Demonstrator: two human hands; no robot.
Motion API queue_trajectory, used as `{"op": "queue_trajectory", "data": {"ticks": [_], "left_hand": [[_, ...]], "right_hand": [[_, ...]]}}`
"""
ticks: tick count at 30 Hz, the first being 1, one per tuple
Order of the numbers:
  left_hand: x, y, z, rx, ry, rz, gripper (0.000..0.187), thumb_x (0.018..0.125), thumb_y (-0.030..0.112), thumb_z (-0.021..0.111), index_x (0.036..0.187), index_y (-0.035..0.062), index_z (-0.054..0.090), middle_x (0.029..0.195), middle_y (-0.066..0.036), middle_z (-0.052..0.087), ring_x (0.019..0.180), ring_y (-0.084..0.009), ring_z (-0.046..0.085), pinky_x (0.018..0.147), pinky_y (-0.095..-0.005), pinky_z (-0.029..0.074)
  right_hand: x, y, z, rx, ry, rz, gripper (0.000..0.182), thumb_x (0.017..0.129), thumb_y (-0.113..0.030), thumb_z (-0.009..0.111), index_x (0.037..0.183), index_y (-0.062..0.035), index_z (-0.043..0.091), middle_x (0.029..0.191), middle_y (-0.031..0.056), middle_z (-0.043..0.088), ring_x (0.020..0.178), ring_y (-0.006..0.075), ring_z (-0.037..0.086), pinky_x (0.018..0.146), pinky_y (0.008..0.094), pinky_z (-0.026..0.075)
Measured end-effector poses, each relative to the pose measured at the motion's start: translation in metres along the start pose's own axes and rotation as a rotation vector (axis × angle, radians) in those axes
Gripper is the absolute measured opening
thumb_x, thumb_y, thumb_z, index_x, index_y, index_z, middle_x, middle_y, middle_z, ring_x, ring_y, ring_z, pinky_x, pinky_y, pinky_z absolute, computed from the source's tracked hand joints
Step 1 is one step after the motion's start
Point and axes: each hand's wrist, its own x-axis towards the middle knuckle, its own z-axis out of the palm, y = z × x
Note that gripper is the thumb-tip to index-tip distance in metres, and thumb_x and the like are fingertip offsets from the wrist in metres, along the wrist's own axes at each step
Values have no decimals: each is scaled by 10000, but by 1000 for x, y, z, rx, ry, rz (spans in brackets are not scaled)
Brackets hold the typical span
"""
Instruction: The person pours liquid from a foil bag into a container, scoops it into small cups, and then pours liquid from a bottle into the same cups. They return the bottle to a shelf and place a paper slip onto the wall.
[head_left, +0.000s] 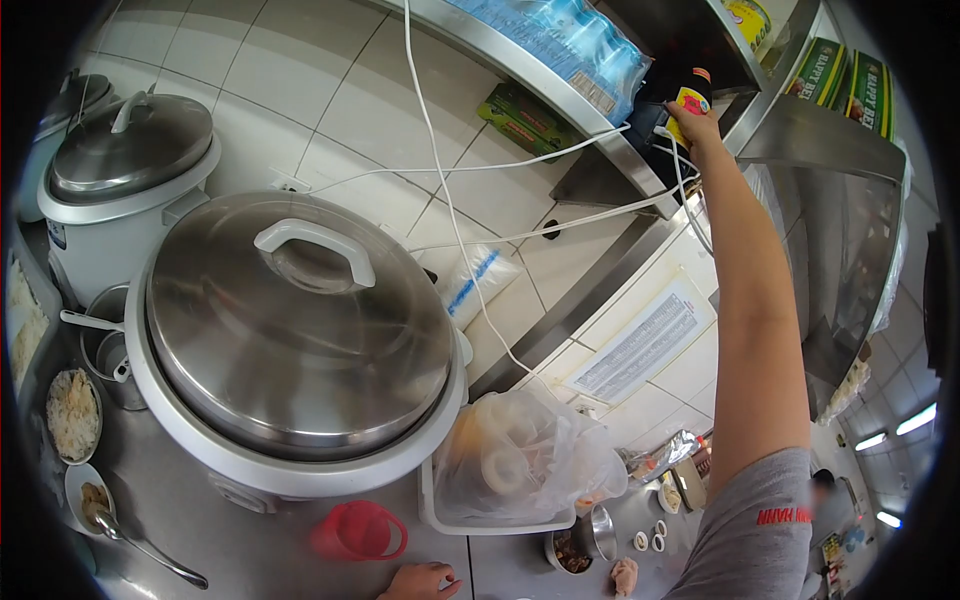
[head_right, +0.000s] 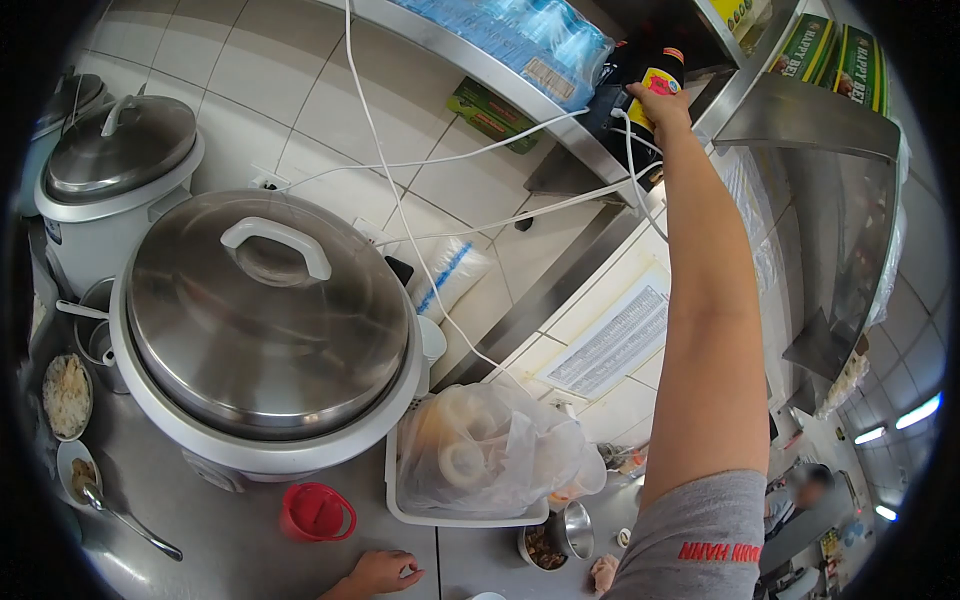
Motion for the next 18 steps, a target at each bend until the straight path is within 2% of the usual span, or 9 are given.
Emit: {"op": "queue_trajectory", "data": {"ticks": [1,2,5,6,9,11,13,15,18], "left_hand": [[0,0,0,0,-2,-4,263,774,392,609,733,132,607,717,-28,637,623,-239,613,541,-353,488],[0,-2,1,-3,-4,-6,263,774,392,609,733,132,607,717,-28,637,623,-239,613,541,-353,488],[-1,-5,5,-20,-8,-7,266,777,394,607,732,132,607,721,-27,639,625,-238,615,542,-353,489],[0,-4,5,-14,-10,-19,266,776,395,607,730,133,607,718,-26,638,619,-239,613,542,-354,490],[0,-2,0,-9,-32,-48,266,775,397,606,733,134,607,717,-25,638,612,-238,611,543,-356,491],[-1,-3,1,-16,-58,-65,267,775,398,606,738,134,608,718,-25,639,610,-236,612,546,-357,493],[-1,-5,4,-13,1,-20,271,775,403,602,741,134,609,711,-24,639,600,-234,610,545,-358,492],[1,-4,4,-11,-31,-35,272,774,404,601,743,134,609,706,-22,637,599,-232,610,543,-357,492],[0,-8,8,12,-34,-30,274,773,405,601,743,133,608,696,-21,633,596,-228,609,540,-355,490]], "right_hand": [[5,1,-1,-15,-25,-18,645,663,-172,777,1145,-17,378,910,133,581,683,228,634,543,353,543],[10,1,-5,-42,-104,4,835,583,-213,827,1207,-18,308,1011,152,543,800,223,604,639,344,534],[21,5,-4,-39,-128,-97,924,575,-227,825,1283,-22,267,1059,161,536,852,232,598,677,332,526],[25,7,-3,-120,-80,-89,1001,566,-246,824,1340,-26,227,1109,171,523,898,236,589,703,314,517],[34,12,-1,-185,11,-114,1016,558,-258,825,1344,-13,231,1135,182,511,933,231,579,712,305,511],[31,-5,-8,-191,-181,-127,982,557,-236,819,1314,25,251,1066,192,551,812,233,611,649,326,517],[16,-24,-15,-333,-180,-172,880,609,-210,805,1304,-15,304,971,122,593,754,181,619,625,308,522],[25,-27,-18,-374,-139,-210,835,581,-226,814,1253,-18,364,922,116,605,709,185,622,603,311,524],[5,-53,-33,-560,-277,-139,773,551,-255,810,1187,-2,450,873,112,613,665,196,618,566,308,517]]}}
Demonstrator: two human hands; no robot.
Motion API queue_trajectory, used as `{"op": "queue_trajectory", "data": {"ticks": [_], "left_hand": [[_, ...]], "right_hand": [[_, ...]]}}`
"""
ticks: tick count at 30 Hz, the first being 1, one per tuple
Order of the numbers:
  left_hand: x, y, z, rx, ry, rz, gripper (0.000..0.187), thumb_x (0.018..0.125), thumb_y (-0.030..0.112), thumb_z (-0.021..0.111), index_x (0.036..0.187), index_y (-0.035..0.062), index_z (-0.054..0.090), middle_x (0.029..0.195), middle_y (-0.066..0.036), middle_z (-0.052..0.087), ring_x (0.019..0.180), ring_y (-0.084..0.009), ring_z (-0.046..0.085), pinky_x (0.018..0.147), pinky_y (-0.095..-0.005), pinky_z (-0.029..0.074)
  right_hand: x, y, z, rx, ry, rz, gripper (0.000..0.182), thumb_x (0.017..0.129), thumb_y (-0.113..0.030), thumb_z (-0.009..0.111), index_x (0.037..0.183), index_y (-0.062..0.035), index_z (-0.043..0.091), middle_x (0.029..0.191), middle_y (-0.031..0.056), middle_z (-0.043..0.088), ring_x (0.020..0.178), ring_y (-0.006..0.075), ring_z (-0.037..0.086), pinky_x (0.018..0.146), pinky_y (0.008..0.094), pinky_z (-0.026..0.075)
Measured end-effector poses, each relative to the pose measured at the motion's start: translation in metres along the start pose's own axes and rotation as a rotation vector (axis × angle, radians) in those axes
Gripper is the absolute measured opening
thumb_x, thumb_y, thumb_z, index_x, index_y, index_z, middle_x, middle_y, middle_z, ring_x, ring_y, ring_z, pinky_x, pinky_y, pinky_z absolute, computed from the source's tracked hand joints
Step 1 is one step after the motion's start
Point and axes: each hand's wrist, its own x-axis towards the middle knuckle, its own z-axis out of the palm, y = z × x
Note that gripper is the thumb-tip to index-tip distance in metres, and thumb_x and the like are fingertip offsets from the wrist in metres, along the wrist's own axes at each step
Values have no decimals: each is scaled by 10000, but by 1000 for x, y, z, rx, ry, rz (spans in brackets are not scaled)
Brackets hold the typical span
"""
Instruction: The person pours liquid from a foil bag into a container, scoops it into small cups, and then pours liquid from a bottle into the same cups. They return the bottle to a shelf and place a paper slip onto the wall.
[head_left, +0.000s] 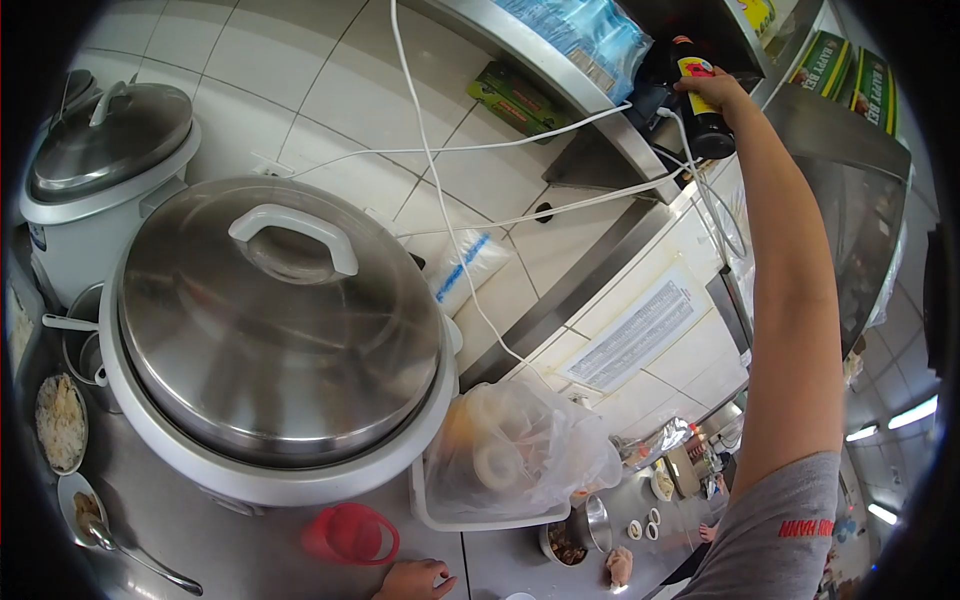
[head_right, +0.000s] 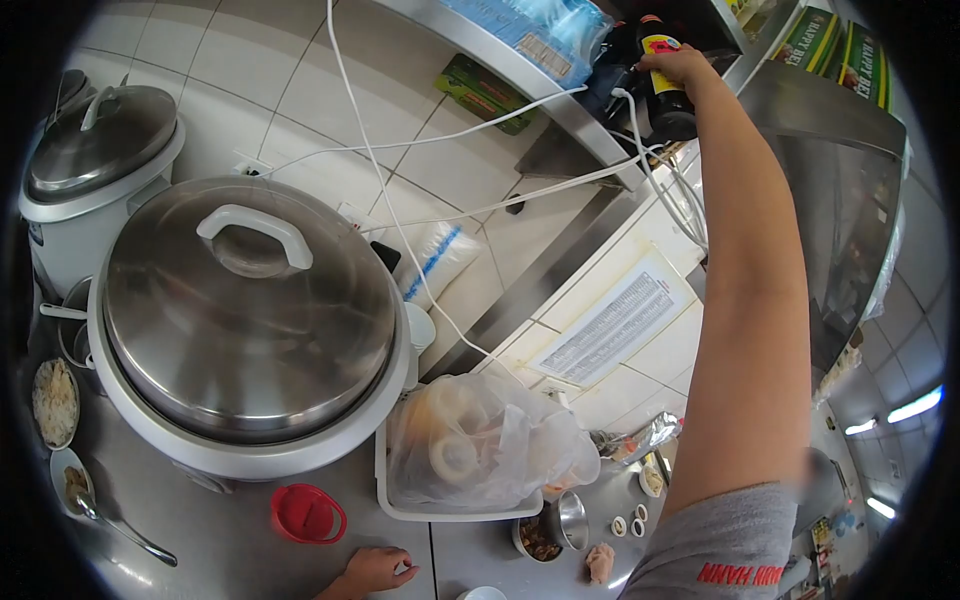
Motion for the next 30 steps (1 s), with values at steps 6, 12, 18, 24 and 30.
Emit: {"op": "queue_trajectory", "data": {"ticks": [6,12,18,24,30], "left_hand": [[1,2,-2,20,0,0,275,771,404,603,748,130,604,694,-29,627,603,-224,610,546,-353,488],[-2,12,-10,-21,22,-2,272,760,370,605,739,99,610,732,-89,624,646,-279,601,594,-382,484],[-5,1,4,30,95,71,233,774,316,609,746,85,594,692,-94,613,605,-261,594,576,-369,482],[-4,1,3,-1,77,80,249,763,349,642,748,102,615,631,-54,606,535,-205,577,519,-322,465],[3,-17,13,-115,170,-9,235,780,298,654,752,67,617,597,-48,587,499,-153,545,500,-287,444]], "right_hand": [[-35,4,-24,10,-65,-31,725,520,-220,803,1130,17,491,868,121,617,665,206,616,590,333,515],[-79,14,-65,115,-131,-64,655,517,-170,796,1101,-36,533,847,78,622,663,164,606,602,295,510],[-151,35,-101,193,-70,-116,728,549,-143,775,1204,-40,473,902,73,604,727,159,594,655,283,487],[-245,102,-133,216,78,-191,936,559,-161,784,1366,-77,318,1112,102,559,893,173,575,801,281,458],[-429,178,-132,484,55,-121,1018,524,-134,833,1364,-33,266,1111,85,545,983,169,541,875,311,442]]}}
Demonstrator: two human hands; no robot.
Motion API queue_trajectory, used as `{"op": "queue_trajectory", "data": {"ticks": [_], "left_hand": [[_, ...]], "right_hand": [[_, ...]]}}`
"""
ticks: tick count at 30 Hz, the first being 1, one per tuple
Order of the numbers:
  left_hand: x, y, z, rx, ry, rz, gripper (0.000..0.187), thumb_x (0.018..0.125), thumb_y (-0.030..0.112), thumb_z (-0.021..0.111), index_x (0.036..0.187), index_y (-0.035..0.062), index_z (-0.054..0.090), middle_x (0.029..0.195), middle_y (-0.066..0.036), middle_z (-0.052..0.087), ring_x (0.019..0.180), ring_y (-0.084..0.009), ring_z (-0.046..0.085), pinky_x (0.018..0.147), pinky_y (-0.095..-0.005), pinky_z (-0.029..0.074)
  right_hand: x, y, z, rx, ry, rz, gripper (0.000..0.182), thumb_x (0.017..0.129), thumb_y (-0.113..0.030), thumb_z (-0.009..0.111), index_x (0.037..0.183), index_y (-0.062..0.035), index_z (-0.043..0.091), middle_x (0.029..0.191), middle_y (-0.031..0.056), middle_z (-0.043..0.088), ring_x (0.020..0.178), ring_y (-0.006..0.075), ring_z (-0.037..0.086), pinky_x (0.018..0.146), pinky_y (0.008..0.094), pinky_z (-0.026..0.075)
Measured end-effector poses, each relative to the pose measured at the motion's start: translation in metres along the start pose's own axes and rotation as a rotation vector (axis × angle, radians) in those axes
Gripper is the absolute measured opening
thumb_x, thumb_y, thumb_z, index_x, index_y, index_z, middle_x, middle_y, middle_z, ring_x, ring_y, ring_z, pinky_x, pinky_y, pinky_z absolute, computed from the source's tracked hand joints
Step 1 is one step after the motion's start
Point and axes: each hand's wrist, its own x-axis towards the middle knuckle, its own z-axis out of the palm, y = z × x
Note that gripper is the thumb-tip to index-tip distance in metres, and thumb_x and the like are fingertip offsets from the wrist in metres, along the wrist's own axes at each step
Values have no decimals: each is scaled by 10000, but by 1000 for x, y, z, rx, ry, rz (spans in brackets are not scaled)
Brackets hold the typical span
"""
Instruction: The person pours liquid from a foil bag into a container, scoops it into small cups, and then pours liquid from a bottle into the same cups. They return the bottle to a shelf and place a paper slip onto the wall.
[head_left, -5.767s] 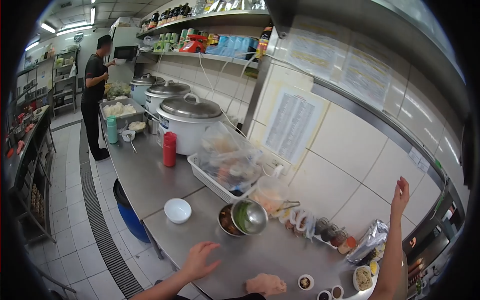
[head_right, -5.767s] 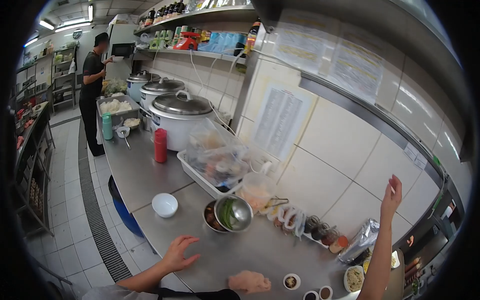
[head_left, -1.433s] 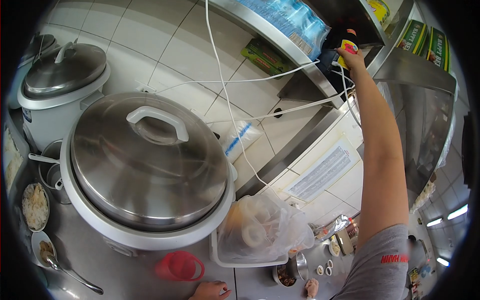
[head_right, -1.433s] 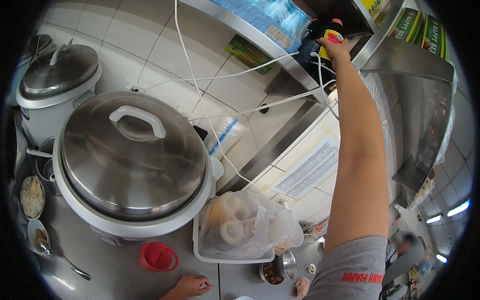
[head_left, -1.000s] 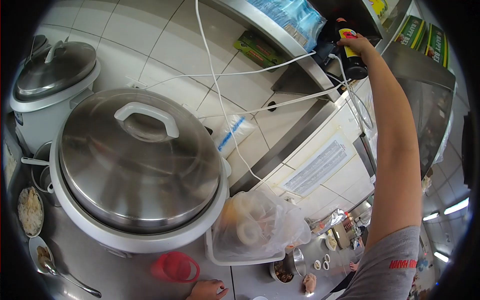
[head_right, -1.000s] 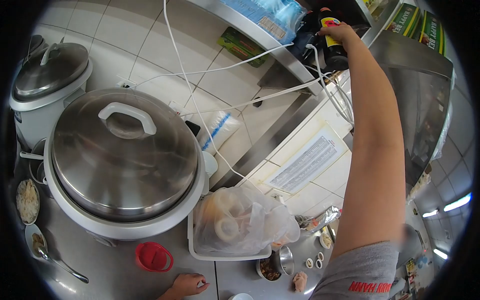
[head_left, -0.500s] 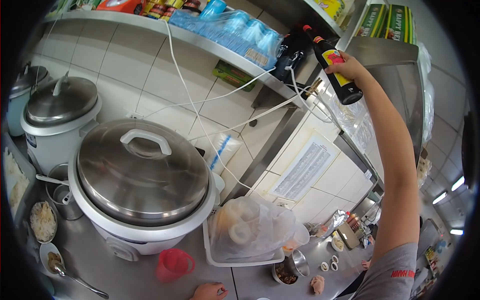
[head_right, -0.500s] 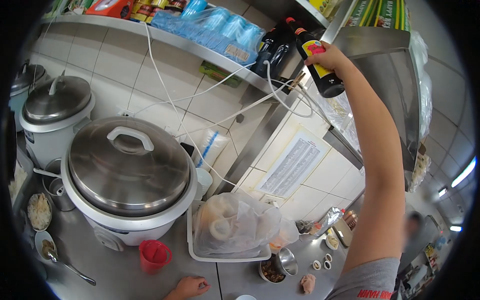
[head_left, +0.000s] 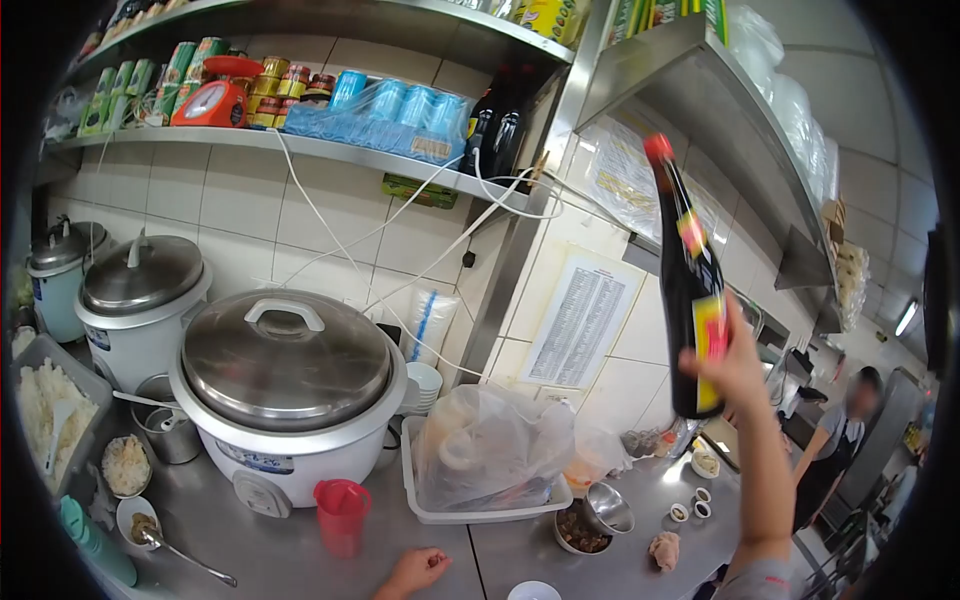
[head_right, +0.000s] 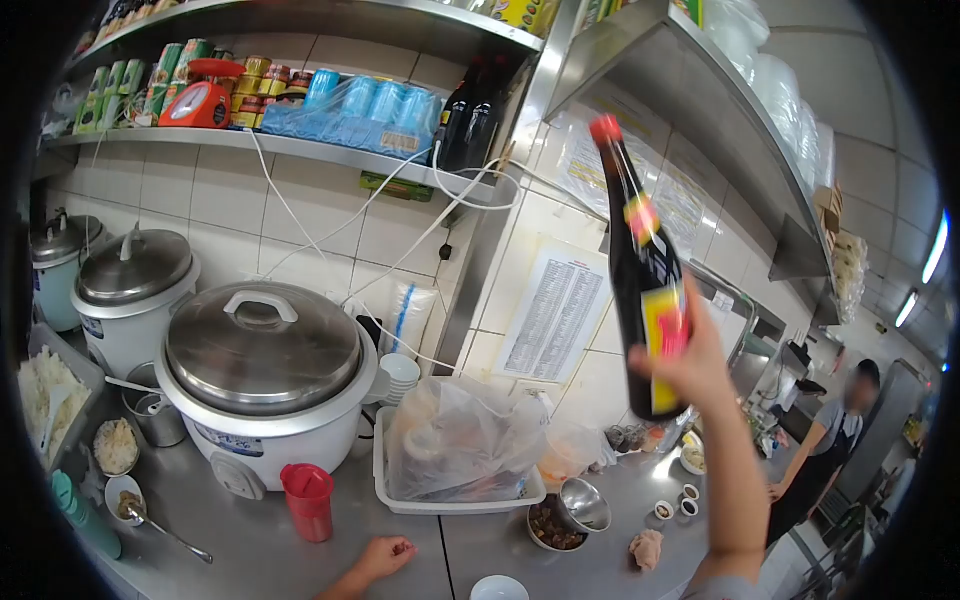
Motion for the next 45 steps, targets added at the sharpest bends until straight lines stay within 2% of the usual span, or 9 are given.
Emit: {"op": "queue_trajectory", "data": {"ticks": [8,14,18,24,27,34,36,42,45], "left_hand": [[-54,50,-37,-37,117,-163,220,790,249,652,799,29,640,594,-41,606,553,-103,558,520,-279,450],[-88,260,-52,-539,212,191,461,759,150,693,1145,3,488,960,-71,585,878,-146,555,800,-286,436],[-114,280,-52,-613,179,159,609,721,80,717,1229,-8,393,1040,-120,573,978,-193,552,878,-328,421],[-158,269,-54,-410,418,-82,128,729,6,626,831,4,548,766,-91,616,738,-185,616,718,-318,489],[-171,268,-52,-304,493,-79,83,739,16,635,796,8,575,746,-57,607,702,-137,588,667,-275,467],[-158,257,-38,14,513,-65,202,692,115,698,808,-5,584,653,-49,601,601,-107,569,577,-257,456],[-151,240,-32,44,575,58,233,674,128,708,822,-4,585,659,-62,605,602,-136,582,580,-270,462],[-136,207,-23,56,578,135,373,668,151,717,963,-21,567,996,-131,559,929,-225,555,788,-346,438],[-131,215,-27,-27,511,55,368,683,158,713,974,-17,570,979,-123,566,908,-219,561,769,-341,442]], "right_hand": [[-263,45,59,580,-298,350,957,512,-203,876,1269,18,335,1131,97,517,1037,173,509,924,321,401],[-322,-2,131,783,-431,223,994,569,-235,846,1329,33,264,1206,132,483,1101,199,483,949,321,375],[-349,-40,163,871,-538,168,1023,569,-309,837,1352,-7,252,1222,170,482,1127,252,493,953,339,378],[-415,-58,226,987,-692,212,992,613,-276,814,1359,-20,212,1298,159,389,1218,276,393,1008,376,313],[-385,-55,207,1035,-627,-19,903,662,-293,764,1358,-42,247,1288,164,376,1172,319,419,979,389,338],[-227,-101,140,1261,-503,-97,368,829,-292,596,1047,3,574,1054,116,524,955,199,521,834,310,418],[-205,-122,132,673,-761,-526,244,847,-252,550,833,-18,617,848,98,554,806,236,558,705,309,440],[-197,-129,178,486,-984,-699,345,823,-280,540,622,-2,563,635,138,543,624,301,539,568,387,408],[-190,-132,183,523,-1072,-689,405,814,-289,541,550,18,532,520,154,503,504,319,504,516,396,396]]}}
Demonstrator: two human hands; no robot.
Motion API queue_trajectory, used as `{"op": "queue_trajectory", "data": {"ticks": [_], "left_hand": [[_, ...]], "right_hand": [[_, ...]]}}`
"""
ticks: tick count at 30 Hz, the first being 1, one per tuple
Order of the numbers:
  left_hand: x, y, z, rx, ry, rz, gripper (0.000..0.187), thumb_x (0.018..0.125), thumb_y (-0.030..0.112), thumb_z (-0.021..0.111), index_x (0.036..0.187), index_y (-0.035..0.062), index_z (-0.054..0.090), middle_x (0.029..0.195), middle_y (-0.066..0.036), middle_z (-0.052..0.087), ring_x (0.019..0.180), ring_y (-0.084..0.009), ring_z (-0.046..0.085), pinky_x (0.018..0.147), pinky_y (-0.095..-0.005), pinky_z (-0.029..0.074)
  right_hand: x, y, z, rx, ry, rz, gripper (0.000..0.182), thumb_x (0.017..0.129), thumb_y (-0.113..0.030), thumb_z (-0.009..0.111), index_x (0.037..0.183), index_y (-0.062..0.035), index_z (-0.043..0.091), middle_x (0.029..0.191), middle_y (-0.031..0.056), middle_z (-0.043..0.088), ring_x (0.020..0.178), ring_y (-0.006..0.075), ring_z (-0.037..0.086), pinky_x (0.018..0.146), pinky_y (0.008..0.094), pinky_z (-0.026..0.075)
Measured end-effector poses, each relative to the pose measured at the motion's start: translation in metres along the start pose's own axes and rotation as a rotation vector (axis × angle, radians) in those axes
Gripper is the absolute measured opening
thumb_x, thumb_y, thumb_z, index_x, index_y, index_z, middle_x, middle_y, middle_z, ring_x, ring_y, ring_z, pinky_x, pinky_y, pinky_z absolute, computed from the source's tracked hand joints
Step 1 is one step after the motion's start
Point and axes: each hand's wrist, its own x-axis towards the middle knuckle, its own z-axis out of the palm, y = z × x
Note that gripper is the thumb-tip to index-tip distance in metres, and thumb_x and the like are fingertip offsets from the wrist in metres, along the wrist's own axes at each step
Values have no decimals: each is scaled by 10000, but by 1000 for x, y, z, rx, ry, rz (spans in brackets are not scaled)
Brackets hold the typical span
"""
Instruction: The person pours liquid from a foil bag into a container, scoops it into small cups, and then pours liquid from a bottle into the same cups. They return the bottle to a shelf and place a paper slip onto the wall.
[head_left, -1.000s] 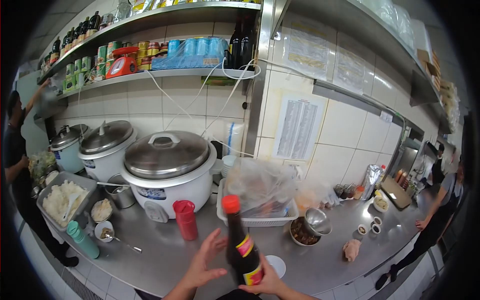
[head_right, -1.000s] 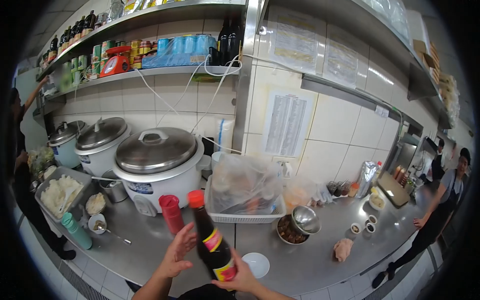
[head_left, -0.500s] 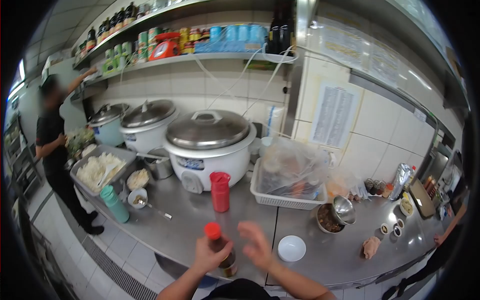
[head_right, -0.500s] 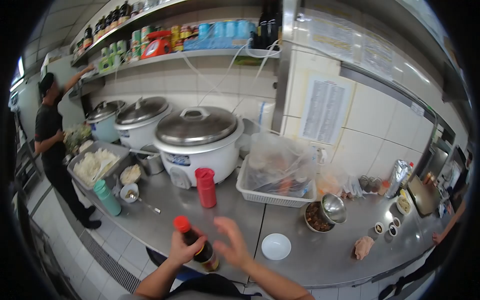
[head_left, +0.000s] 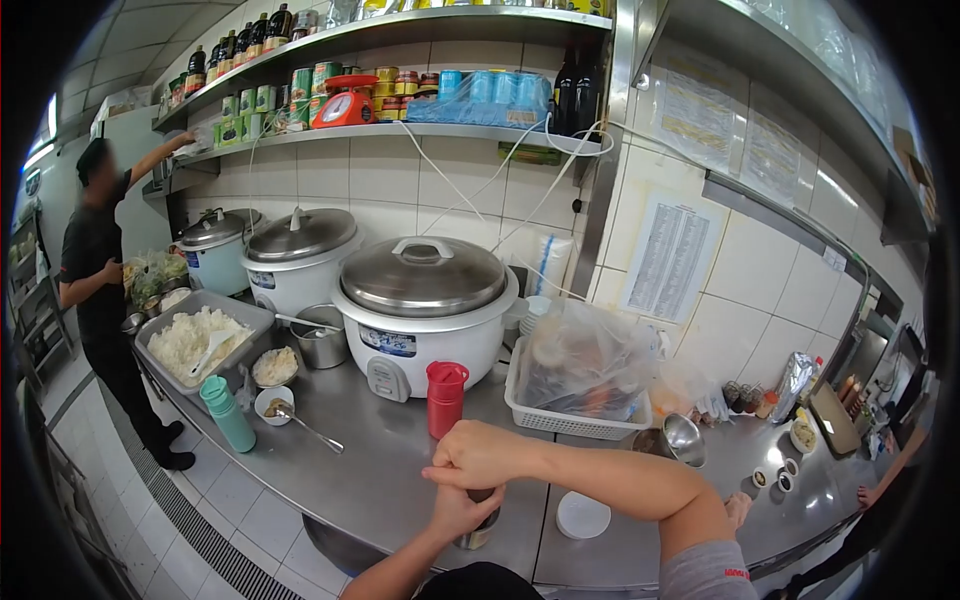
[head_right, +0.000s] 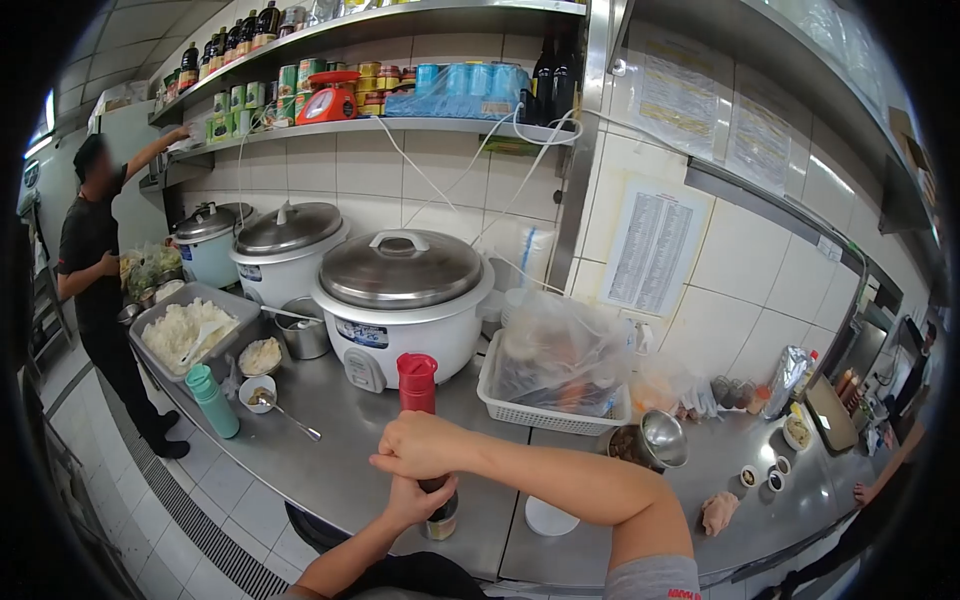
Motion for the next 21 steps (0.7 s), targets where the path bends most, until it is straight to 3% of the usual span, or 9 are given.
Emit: {"op": "queue_trajectory", "data": {"ticks": [3,8,9,10,12,17,21], "left_hand": [[6,-8,-1,13,-50,94,215,717,69,676,904,9,588,839,-50,609,765,-138,586,687,-279,467],[12,-15,-2,22,-80,108,163,723,37,658,868,13,588,783,-31,603,717,-120,580,652,-267,467],[12,-17,-2,-14,-59,99,154,721,31,657,858,14,588,772,-27,601,707,-117,577,645,-266,467],[11,-16,-2,-12,-71,102,154,721,31,657,858,14,588,772,-27,601,707,-117,577,645,-266,467],[8,-13,-3,-66,-101,6,288,709,139,695,938,3,586,936,-88,597,857,-202,586,745,-320,458],[7,-15,-5,-62,-152,-38,286,710,131,693,946,8,588,916,-80,609,846,-190,594,739,-313,466],[6,-21,-5,-61,-143,-47,297,710,139,696,954,6,591,915,-81,613,843,-187,595,733,-310,468]], "right_hand": [[2,-3,-12,-2,-56,13,430,811,-302,539,529,22,528,468,170,474,449,334,476,483,399,386],[-1,3,-13,-77,-43,119,451,809,-344,532,542,19,551,489,187,497,462,337,495,491,399,406],[-2,4,-9,-72,-25,192,432,791,-354,529,578,18,591,550,191,545,521,343,541,543,401,447],[-2,3,-8,-65,-7,263,424,773,-363,526,615,16,632,612,195,594,580,349,588,595,403,488],[-2,2,-10,-80,-18,247,409,764,-346,523,613,19,628,609,199,590,578,351,586,596,405,487],[0,2,-13,-55,-98,202,371,738,-303,522,602,30,612,586,211,571,569,360,575,596,406,486],[1,7,-11,-31,-137,191,409,789,-323,511,622,38,605,593,204,565,560,356,560,587,417,462]]}}
